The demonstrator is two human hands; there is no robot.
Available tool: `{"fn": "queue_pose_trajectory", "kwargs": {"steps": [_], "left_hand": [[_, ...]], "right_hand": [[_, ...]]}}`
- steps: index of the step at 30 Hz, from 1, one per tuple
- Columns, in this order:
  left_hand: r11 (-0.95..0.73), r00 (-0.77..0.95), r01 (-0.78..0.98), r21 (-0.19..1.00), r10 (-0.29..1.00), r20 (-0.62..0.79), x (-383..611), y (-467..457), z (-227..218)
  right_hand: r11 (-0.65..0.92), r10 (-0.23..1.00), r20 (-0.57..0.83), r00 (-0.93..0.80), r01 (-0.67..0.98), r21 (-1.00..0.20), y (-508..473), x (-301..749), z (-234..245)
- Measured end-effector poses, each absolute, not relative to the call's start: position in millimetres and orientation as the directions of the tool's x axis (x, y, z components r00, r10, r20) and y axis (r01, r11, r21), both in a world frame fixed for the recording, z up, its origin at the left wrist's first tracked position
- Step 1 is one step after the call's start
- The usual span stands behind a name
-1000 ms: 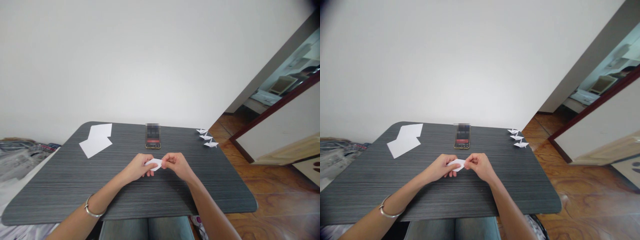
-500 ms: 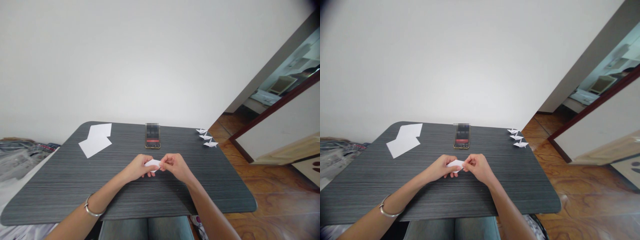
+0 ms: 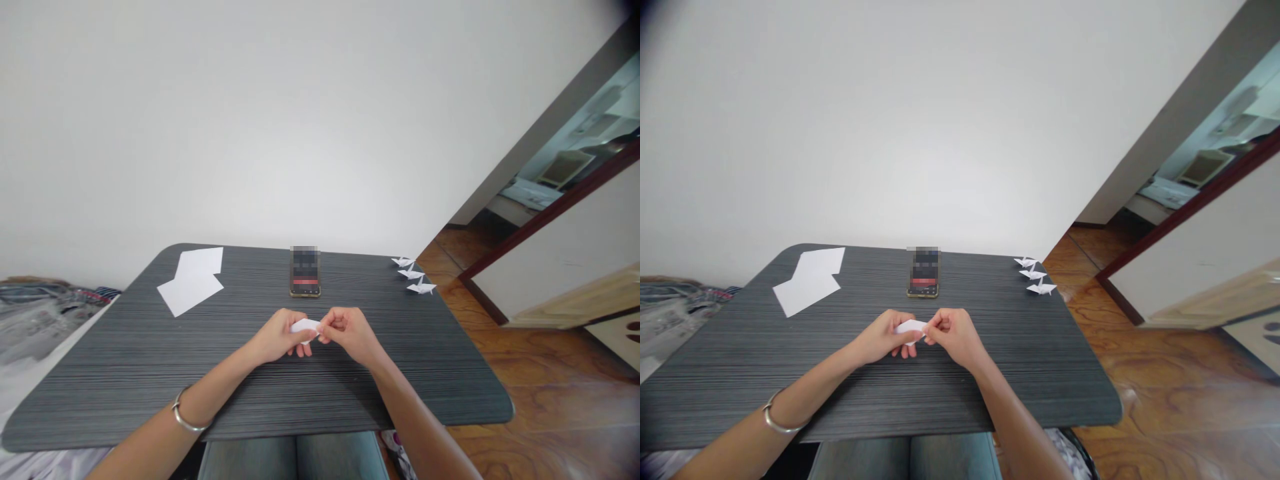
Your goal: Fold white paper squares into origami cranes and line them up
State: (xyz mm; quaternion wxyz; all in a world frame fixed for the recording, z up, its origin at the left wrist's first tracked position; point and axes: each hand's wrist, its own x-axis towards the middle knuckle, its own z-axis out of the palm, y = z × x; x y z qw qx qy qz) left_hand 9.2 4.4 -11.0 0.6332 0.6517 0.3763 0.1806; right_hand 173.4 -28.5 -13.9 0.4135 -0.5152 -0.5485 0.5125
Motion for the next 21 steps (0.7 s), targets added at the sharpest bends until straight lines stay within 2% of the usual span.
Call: {"fn": "queue_pose_trajectory", "kwargs": {"steps": [16,21], "left_hand": [[0.132,0.678,0.177,0.975,0.702,-0.218,6.9,4.9,-8.3],[0.154,0.665,0.143,0.978,0.717,-0.210,6.1,5.9,-8.2]], "right_hand": [[-0.063,0.989,-0.049,-0.138,-0.103,-0.993,-24.7,174.9,-16.1],[-0.110,0.990,-0.095,-0.107,-0.145,-0.983,-23.3,176.5,-16.8]]}}
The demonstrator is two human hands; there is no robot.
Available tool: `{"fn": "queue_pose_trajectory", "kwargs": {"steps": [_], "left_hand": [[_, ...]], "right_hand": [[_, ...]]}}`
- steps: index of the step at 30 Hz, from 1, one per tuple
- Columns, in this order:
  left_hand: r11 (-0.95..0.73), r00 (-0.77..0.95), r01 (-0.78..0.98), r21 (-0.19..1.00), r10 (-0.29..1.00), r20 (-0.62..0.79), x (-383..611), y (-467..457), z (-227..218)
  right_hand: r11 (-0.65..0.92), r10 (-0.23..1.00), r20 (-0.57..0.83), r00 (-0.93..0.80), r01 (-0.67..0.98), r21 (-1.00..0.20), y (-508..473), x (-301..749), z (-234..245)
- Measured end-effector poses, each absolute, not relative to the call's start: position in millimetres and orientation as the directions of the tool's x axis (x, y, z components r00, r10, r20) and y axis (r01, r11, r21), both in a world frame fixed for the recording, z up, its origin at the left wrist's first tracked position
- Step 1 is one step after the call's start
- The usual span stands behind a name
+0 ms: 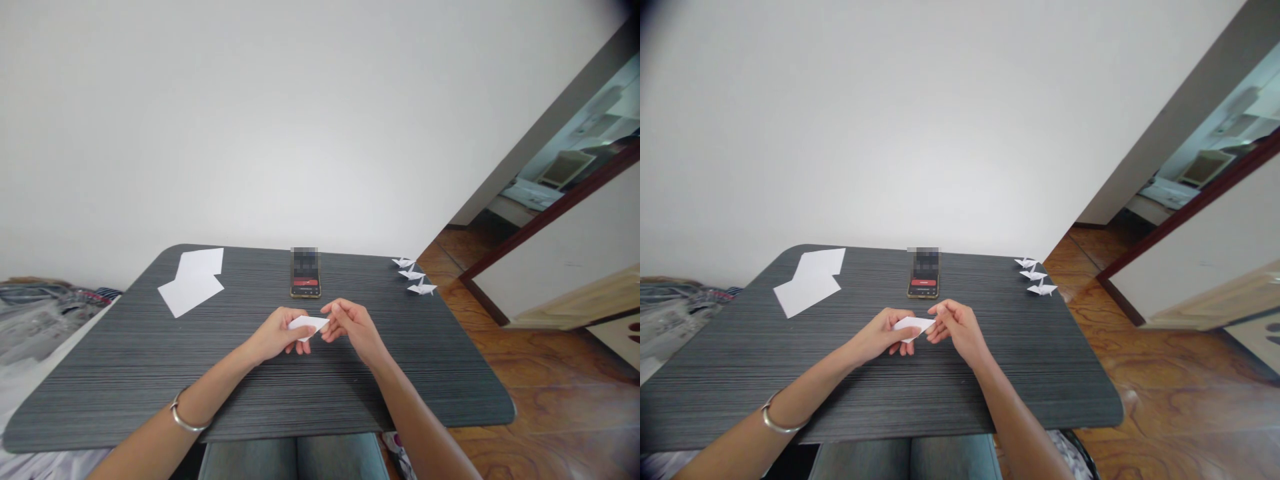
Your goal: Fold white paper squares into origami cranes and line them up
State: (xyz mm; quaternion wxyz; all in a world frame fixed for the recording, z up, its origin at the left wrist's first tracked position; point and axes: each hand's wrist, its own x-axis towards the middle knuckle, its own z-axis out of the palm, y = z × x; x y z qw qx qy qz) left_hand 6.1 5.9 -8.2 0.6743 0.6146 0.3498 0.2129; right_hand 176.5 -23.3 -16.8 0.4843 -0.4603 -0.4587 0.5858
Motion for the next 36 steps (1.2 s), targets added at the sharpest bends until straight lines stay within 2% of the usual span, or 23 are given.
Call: {"fn": "queue_pose_trajectory", "kwargs": {"steps": [5,15,18,25,32,36], "left_hand": [[0.157,0.667,0.134,0.978,0.716,-0.206,6,6,-9],[0.152,0.659,0.131,0.980,0.725,-0.200,7,5,-9],[0.164,0.658,0.122,0.979,0.725,-0.204,7,5,-9],[0.144,0.653,0.123,0.982,0.734,-0.190,7,5,-9],[0.144,0.694,0.100,0.985,0.699,-0.173,8,6,-10],[0.112,0.671,0.085,0.990,0.728,-0.139,8,6,-9]], "right_hand": [[-0.146,0.978,-0.127,-0.163,-0.109,-0.983,-25,175,-17],[-0.106,0.992,-0.102,-0.075,-0.048,-0.993,-26,169,-22],[-0.099,0.994,-0.095,-0.055,-0.084,-0.992,-26,168,-22],[-0.081,0.985,-0.075,-0.158,-0.036,-0.996,-29,164,-22],[-0.046,0.993,-0.045,-0.109,-0.006,-0.999,-29,165,-23],[-0.016,0.998,-0.017,-0.061,0.016,-1.000,-28,166,-24]]}}
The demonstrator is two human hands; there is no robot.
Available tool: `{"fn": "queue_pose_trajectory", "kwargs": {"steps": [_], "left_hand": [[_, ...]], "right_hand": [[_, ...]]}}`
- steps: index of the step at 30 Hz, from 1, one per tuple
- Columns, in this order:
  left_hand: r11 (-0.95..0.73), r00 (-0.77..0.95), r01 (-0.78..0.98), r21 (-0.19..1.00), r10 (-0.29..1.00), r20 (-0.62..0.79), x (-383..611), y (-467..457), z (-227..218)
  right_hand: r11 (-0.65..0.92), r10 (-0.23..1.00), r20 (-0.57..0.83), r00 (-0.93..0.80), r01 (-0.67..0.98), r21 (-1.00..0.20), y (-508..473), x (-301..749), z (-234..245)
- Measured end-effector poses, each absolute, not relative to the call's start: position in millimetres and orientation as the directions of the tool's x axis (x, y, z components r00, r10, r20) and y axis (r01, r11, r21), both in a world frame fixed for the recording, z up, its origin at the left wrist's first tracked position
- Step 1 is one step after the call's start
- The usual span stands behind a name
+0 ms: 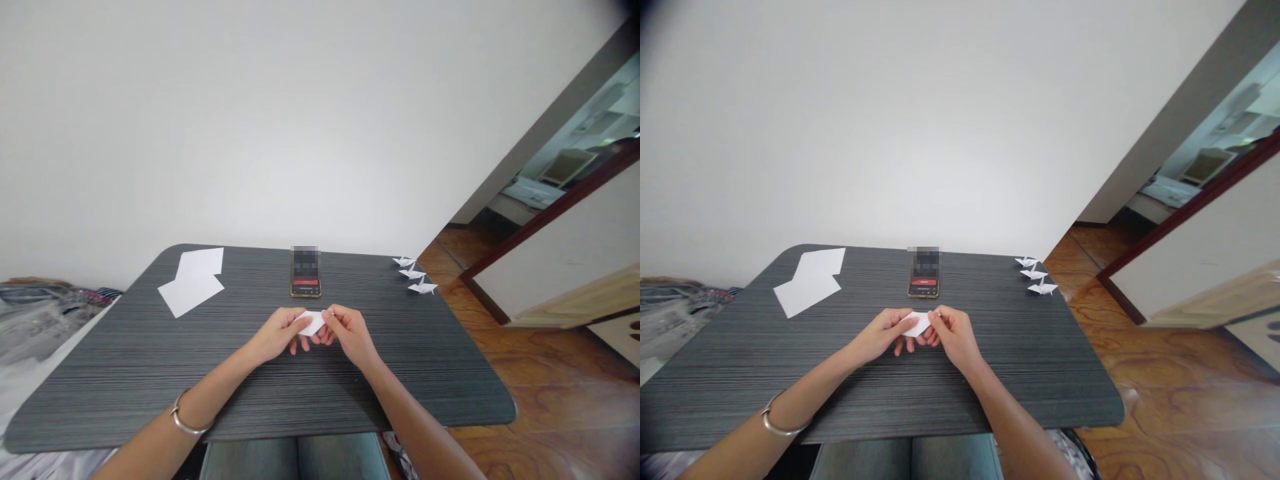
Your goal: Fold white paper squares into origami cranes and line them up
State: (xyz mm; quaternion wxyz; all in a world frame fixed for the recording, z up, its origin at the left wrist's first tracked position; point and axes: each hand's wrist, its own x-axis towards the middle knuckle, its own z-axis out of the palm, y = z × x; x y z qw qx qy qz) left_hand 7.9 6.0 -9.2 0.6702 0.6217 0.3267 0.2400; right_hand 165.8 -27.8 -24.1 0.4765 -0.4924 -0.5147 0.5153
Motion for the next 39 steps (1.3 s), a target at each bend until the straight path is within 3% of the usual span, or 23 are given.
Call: {"fn": "queue_pose_trajectory", "kwargs": {"steps": [11,14,21,28,35,39], "left_hand": [[0.021,0.599,0.113,0.993,0.796,-0.085,10,5,-13],[0.065,0.553,0.055,0.996,0.829,-0.085,9,7,-14],[0.285,0.452,-0.090,0.954,0.865,-0.216,3,12,-7],[0.291,0.479,-0.166,0.942,0.859,-0.181,2,12,-4],[0.165,0.404,-0.161,0.973,0.910,-0.087,3,12,-5],[0.138,0.409,-0.154,0.978,0.910,-0.064,5,10,-6]], "right_hand": [[0.049,0.997,0.047,-0.060,0.049,-0.998,-29,164,-23],[0.069,0.997,0.067,-0.049,0.051,-0.996,-29,165,-21],[0.140,0.970,0.164,0.182,0.134,-0.981,-29,169,-19],[0.245,0.944,0.303,0.130,0.339,-0.908,-30,170,-24],[0.215,0.974,0.217,0.068,0.041,-0.976,-29,169,-22],[0.180,0.981,0.176,0.079,-0.047,-0.983,-28,167,-21]]}}
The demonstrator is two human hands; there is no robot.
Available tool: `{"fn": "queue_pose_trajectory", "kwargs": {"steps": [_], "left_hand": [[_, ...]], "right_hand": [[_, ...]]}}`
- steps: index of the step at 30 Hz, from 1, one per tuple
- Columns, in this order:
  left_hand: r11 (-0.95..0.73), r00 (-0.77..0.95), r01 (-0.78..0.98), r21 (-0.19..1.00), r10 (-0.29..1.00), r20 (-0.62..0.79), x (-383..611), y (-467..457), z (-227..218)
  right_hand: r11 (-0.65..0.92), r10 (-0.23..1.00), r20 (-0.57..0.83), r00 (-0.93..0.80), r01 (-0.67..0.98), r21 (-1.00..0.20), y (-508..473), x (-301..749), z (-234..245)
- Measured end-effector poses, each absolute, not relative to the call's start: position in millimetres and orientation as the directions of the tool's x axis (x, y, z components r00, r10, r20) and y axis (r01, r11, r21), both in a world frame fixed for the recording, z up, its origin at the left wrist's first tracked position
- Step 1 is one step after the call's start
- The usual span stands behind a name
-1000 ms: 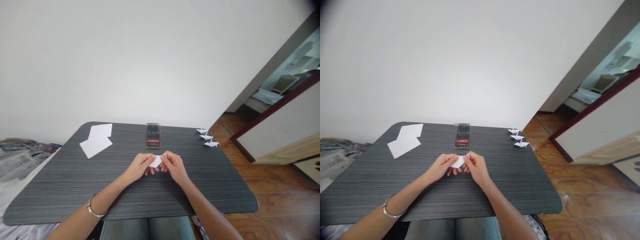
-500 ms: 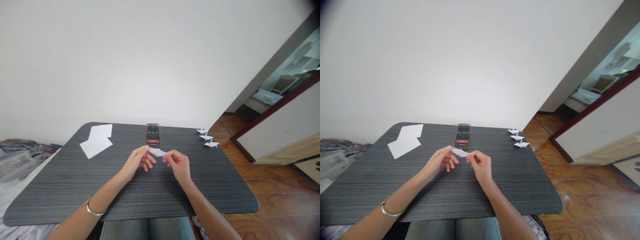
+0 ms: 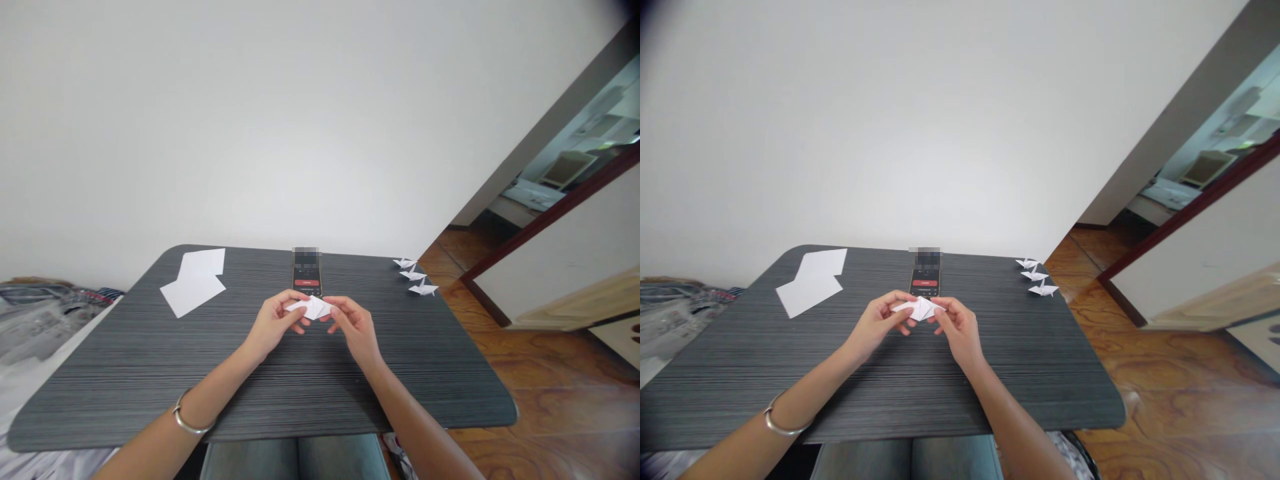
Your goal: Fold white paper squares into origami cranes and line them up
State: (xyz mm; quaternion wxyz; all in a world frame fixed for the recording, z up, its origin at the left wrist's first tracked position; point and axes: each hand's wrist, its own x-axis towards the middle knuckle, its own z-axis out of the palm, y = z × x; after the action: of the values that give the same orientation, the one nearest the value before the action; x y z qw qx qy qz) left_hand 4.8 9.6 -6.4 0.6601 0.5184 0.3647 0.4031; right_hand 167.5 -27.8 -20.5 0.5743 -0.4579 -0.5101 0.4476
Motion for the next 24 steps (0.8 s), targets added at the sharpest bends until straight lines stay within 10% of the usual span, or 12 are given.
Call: {"fn": "queue_pose_trajectory", "kwargs": {"steps": [24], "left_hand": [[-0.001,0.457,0.029,1.000,0.889,-0.013,9.7,6.3,-9.8]], "right_hand": [[0.156,0.988,0.156,-0.012,0.146,-0.977,-29.7,164.1,-24.9]]}}
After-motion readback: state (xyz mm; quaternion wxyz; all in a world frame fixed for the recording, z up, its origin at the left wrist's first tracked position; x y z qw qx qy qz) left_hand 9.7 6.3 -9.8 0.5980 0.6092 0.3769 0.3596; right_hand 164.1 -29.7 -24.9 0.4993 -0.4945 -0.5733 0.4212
